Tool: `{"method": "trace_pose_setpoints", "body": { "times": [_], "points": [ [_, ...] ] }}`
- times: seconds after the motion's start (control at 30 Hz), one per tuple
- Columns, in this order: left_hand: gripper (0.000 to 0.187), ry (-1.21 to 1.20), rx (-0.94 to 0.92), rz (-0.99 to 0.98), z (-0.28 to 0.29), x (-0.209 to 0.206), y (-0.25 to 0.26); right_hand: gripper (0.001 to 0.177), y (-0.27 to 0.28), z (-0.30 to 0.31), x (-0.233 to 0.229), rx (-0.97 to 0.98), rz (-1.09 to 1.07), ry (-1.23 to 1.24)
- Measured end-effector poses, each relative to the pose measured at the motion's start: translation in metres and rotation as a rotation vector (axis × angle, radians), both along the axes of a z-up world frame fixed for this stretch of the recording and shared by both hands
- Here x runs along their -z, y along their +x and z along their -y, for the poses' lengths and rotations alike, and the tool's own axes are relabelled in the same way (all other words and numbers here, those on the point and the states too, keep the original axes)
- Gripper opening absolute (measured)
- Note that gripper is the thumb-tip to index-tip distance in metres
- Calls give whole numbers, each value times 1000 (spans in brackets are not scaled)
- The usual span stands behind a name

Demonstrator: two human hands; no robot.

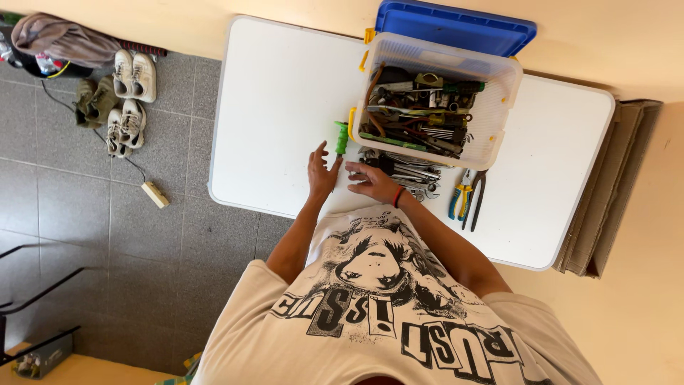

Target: The person removes hand tools from a plastic toolbox on a white table and arranges them in groups on the tabletop. They sort wrenches, pliers, screwdrivers and other tools one at a time, laying each type in its own row beside the box.

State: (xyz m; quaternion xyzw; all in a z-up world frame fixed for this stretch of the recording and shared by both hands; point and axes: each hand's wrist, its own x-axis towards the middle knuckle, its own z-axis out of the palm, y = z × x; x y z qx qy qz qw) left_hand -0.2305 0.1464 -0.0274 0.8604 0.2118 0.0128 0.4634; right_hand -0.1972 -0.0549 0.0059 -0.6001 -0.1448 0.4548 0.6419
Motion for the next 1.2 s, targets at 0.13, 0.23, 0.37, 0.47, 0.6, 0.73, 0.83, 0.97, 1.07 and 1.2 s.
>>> {"method": "trace_pose_setpoints", "body": {
  "times": [0.13,0.23,0.37,0.47,0.6,0.73,0.83,0.97,1.07,1.2],
  "points": [
    [34,-90,-27,272,12,-59,22,54,21,40,-52,14,31,52],
    [18,-132,115,461,23,-108,45,47,43,69,-78,117,164,22],
    [11,-103,418,568,47,-156,87,44,82,107,-77,321,365,-138],
    [17,-22,647,454,71,-162,117,63,113,127,-50,564,316,-136],
    [27,155,848,289,109,-124,162,67,157,152,-3,845,-1,-208],
    [42,395,1017,54,146,-62,208,70,182,168,28,1016,-345,-160],
    [44,542,1091,-92,167,-19,238,68,195,169,46,1048,-368,-153],
    [38,574,1071,-146,170,15,247,70,209,172,59,1078,-475,-80],
    [39,594,1086,-281,172,29,255,67,209,173,70,1105,-510,-23],
    [33,638,1063,-289,172,34,254,60,211,175,69,1135,-545,39]
  ]
}}
